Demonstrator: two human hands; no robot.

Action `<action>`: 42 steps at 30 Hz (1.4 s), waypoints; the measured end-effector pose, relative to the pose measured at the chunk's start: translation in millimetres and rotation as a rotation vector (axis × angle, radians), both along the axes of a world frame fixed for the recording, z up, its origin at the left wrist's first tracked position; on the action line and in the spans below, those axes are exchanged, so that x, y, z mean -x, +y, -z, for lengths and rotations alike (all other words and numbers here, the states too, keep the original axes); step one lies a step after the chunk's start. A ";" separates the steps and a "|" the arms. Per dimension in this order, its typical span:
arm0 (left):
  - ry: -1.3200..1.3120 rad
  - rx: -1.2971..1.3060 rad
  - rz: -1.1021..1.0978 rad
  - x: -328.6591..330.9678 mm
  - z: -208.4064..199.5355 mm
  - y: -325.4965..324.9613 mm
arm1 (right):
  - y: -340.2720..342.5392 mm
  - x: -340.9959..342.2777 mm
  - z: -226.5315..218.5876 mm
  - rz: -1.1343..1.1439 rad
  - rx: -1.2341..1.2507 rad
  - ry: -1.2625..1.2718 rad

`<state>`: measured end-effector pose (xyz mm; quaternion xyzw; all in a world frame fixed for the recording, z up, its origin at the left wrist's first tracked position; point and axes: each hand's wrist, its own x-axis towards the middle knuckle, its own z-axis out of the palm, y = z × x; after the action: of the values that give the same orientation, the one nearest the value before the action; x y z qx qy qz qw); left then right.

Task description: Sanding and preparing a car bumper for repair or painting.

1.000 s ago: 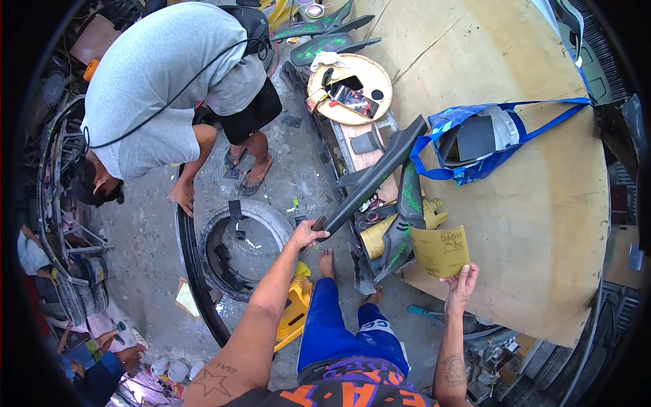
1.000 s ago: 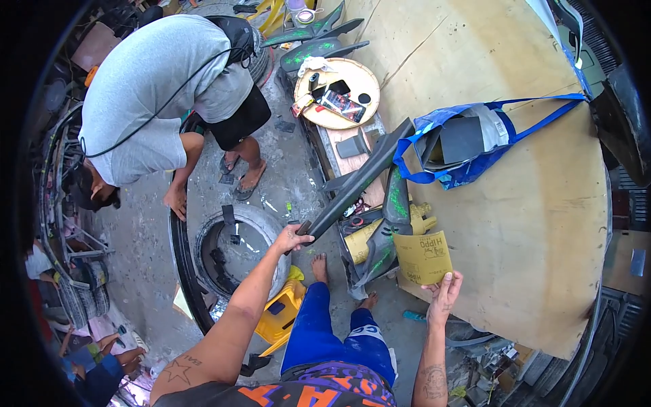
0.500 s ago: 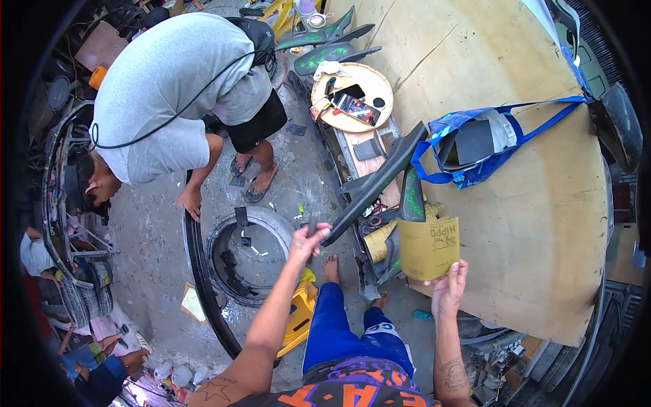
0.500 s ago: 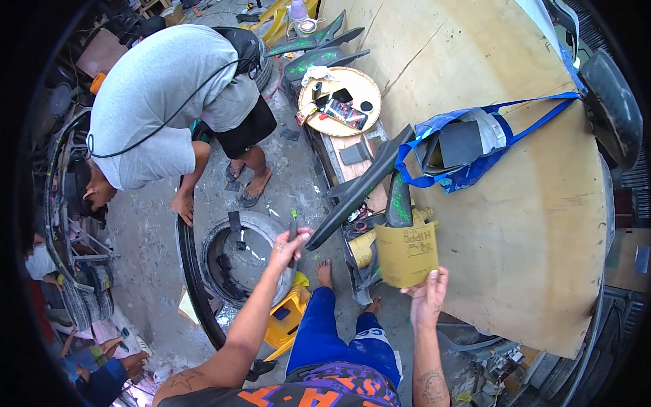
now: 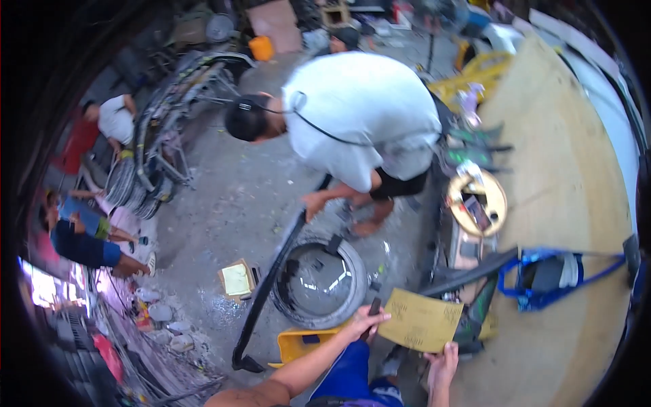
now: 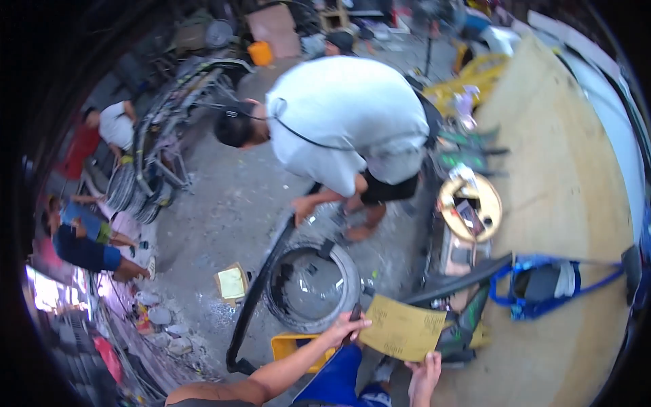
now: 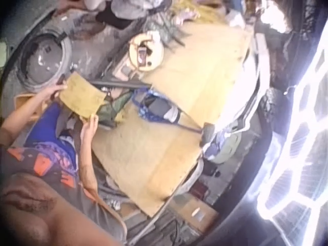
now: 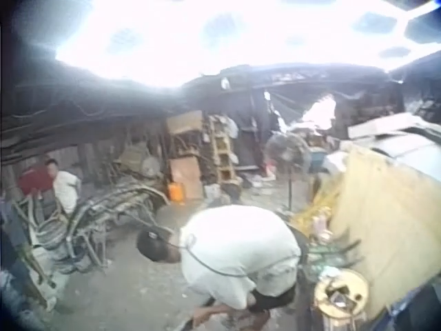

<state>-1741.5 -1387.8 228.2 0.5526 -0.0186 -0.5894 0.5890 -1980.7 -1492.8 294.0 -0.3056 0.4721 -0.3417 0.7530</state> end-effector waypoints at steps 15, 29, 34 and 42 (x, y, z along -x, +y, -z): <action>-1.047 0.055 0.089 -3.0 -25.8 60.5 | -0.1 -7.3 42.1 -0.816 0.764 0.534; -1.031 0.151 0.345 67.8 -60.3 30.6 | 23.6 -39.3 -16.1 -0.501 -0.028 0.174; -1.040 0.122 0.309 84.6 -31.2 59.9 | 28.0 -23.3 30.1 -0.629 -0.042 0.178; -1.040 -0.136 0.222 151.2 -16.5 133.3 | 83.3 5.7 77.4 -0.918 -0.113 0.335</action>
<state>-1892.7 -1254.5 244.7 0.8033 -0.3280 -0.2965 0.3989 -1986.4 -1409.5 216.6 -0.4915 0.4212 0.1057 0.7549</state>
